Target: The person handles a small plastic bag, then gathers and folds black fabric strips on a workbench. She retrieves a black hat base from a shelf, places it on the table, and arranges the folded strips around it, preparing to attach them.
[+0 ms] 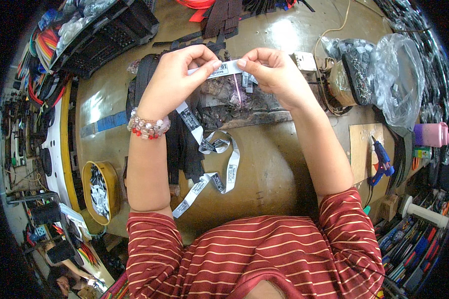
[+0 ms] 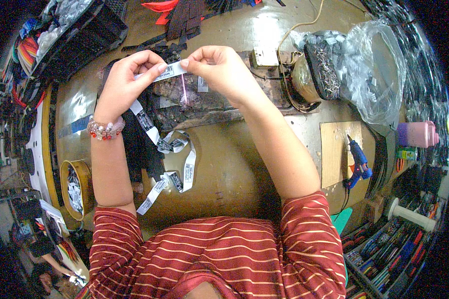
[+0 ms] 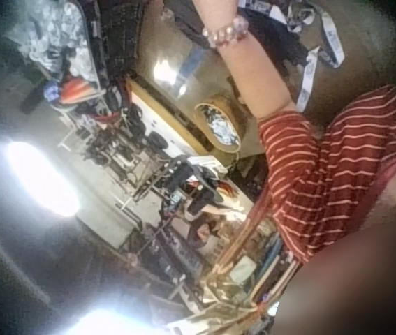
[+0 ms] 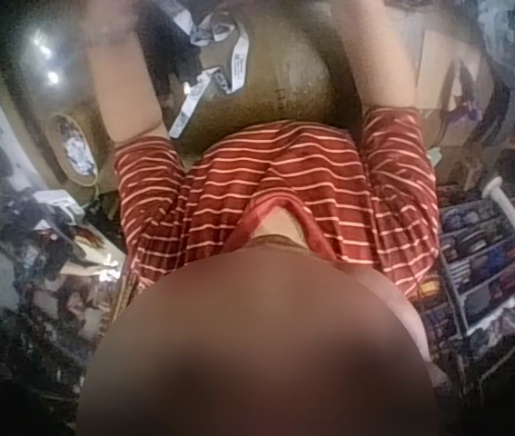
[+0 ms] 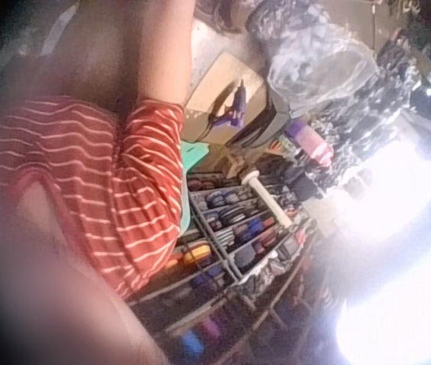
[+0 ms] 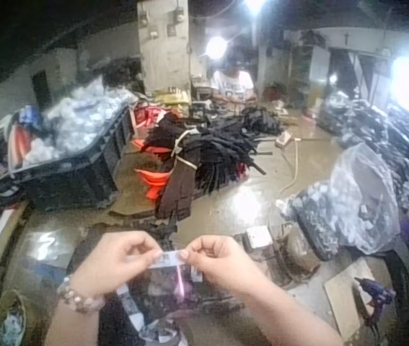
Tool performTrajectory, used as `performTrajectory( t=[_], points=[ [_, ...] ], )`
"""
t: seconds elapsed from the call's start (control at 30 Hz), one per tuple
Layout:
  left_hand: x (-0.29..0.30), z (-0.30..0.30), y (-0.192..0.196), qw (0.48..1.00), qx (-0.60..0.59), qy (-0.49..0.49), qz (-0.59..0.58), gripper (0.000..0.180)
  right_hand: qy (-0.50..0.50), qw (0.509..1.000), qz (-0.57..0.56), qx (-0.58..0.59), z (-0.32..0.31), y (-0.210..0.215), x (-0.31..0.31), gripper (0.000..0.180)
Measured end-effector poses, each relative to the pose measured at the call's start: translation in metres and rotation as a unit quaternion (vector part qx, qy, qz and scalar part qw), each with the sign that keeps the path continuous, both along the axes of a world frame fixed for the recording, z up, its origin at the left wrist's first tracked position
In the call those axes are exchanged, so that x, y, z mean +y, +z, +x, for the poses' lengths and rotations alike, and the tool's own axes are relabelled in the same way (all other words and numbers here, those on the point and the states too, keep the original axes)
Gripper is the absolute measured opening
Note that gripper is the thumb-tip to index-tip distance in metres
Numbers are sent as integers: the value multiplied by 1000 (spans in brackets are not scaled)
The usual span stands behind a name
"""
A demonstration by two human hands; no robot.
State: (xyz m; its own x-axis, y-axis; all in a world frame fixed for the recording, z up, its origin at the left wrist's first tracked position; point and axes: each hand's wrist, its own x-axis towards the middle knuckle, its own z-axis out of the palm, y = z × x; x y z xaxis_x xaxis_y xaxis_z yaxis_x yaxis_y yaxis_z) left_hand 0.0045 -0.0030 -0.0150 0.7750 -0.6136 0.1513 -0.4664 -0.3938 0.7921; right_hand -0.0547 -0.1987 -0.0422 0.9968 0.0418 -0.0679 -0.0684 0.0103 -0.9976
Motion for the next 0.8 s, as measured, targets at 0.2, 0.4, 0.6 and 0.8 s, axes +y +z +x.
performTrajectory(
  t=[0.2,0.4,0.6,0.8],
  points=[
    [0,1,1,996,-69,13,52,22,-25,999,32,25,7,-10,-2,11],
    [-8,-9,0,995,24,-11,-92,19,38,992,119,9,-2,8,-9,19],
    [-4,-4,1,999,16,-8,-28,20,-29,974,-217,-67,-2,18,-23,23],
    [9,7,-5,999,1,21,35,21,-21,962,-271,-32,1,15,-42,26]
  ],
)
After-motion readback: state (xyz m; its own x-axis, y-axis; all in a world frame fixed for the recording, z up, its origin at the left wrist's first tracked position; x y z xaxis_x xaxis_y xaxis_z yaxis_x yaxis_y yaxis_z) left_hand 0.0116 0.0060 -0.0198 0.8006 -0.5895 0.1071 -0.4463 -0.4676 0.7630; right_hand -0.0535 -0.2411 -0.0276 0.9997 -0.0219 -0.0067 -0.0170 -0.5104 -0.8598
